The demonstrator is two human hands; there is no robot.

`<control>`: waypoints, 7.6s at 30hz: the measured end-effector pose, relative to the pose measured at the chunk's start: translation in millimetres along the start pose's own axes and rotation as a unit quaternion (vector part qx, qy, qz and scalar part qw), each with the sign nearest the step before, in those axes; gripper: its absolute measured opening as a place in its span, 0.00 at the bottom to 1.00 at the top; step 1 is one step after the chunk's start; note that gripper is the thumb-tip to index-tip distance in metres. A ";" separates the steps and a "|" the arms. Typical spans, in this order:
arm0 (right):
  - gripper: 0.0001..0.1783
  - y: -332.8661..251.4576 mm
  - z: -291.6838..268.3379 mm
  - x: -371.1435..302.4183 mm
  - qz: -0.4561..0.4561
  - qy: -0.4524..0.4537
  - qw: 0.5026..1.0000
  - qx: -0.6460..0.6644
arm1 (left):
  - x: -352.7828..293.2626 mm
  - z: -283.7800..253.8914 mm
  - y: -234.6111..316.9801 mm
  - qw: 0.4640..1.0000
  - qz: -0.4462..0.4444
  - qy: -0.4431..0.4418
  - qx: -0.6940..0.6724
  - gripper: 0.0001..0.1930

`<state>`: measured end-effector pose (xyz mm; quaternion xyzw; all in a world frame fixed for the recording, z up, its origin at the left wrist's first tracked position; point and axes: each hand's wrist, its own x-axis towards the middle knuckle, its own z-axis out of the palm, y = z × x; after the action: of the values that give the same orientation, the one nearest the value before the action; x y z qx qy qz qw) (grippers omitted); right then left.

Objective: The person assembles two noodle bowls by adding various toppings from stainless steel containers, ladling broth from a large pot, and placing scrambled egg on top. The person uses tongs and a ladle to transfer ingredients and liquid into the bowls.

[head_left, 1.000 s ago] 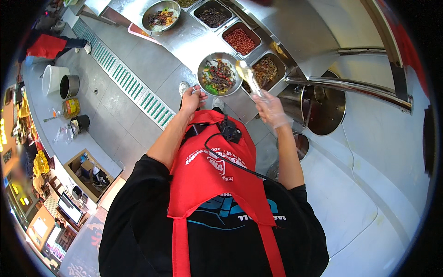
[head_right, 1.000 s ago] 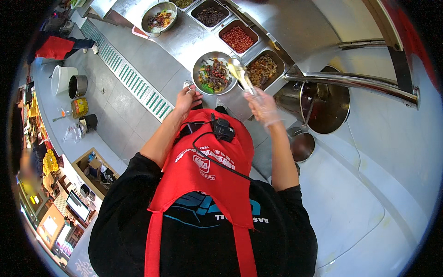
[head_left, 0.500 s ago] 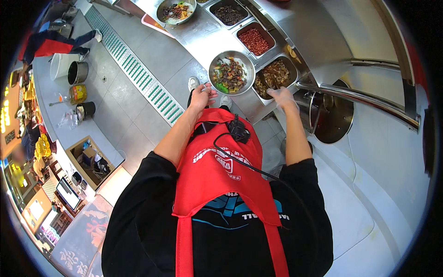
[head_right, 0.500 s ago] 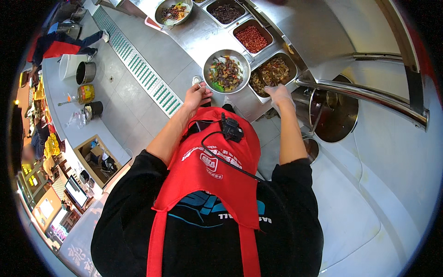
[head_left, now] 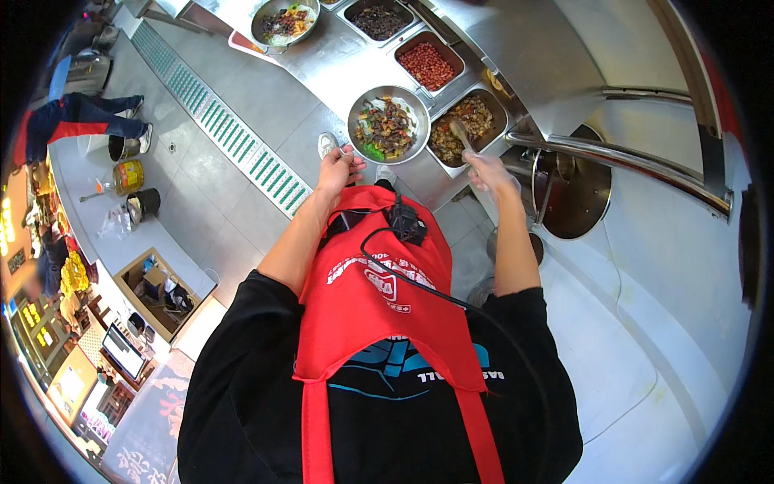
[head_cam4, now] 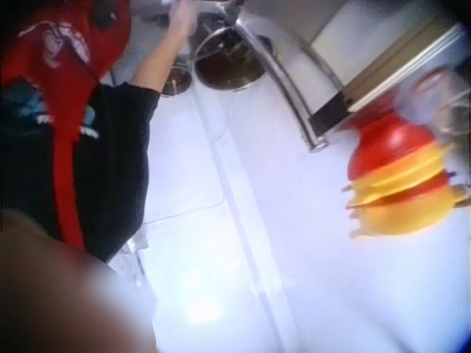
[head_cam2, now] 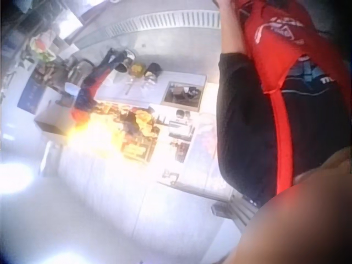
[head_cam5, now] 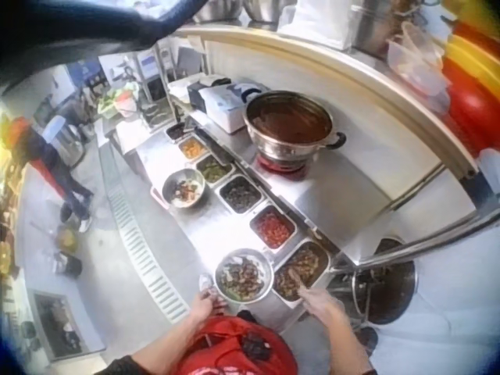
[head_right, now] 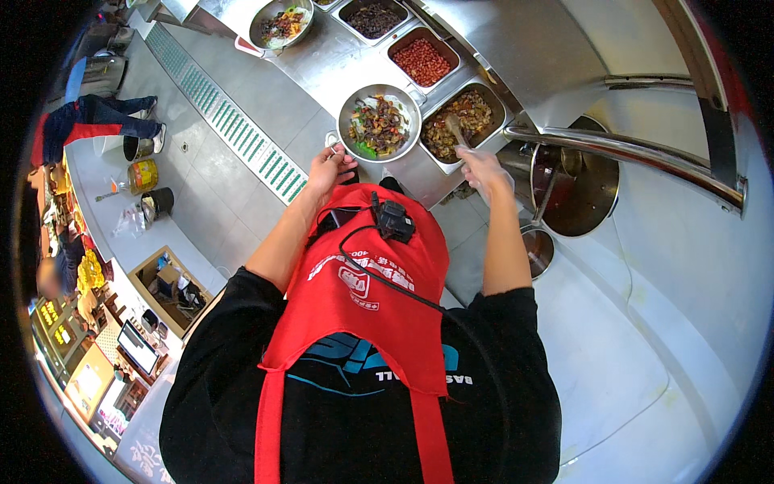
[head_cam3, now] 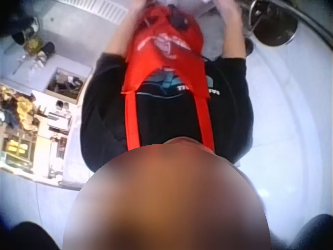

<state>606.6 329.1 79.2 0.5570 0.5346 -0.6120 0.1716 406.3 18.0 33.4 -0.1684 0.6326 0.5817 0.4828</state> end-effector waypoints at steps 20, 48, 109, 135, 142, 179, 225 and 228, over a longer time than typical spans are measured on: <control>0.28 -23.1 26.8 -78.7 -0.061 -0.004 0.998 -0.002 | 2.0 -0.8 -1.7 1.000 0.002 -0.001 0.002 0.12; 0.28 7.9 -11.8 5.9 -0.077 0.001 0.967 -0.245 | 5.5 -8.7 5.0 0.999 -0.008 -0.053 0.006 0.10; 0.27 -164.9 23.5 -316.1 -0.327 0.073 0.778 -0.532 | -237.1 23.8 94.9 0.981 0.136 -0.138 -0.030 0.15; 0.23 -177.0 27.4 -321.0 -0.311 0.024 0.766 -0.562 | -243.0 22.3 87.2 0.979 0.163 -0.112 -0.040 0.15; 0.23 -164.3 -1.3 -312.4 -0.319 -0.014 0.845 -0.429 | -238.1 17.0 84.0 0.981 0.155 -0.109 -0.039 0.15; 0.21 -176.2 26.2 -313.1 -0.291 0.031 0.737 -0.609 | -246.8 37.6 84.1 0.975 0.190 -0.113 0.017 0.16; 0.23 -140.1 41.4 -277.5 -0.269 0.036 0.950 -0.154 | -236.6 33.9 83.1 0.968 0.215 -0.102 -0.079 0.14; 0.23 -149.1 40.6 -272.8 -0.253 0.028 0.952 -0.172 | -238.0 35.2 87.8 0.967 0.219 -0.115 -0.058 0.15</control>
<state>553.8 244.7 376.4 0.3824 0.7597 -0.5182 0.0901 466.4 -9.9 280.7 0.0142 0.5595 0.7242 0.4029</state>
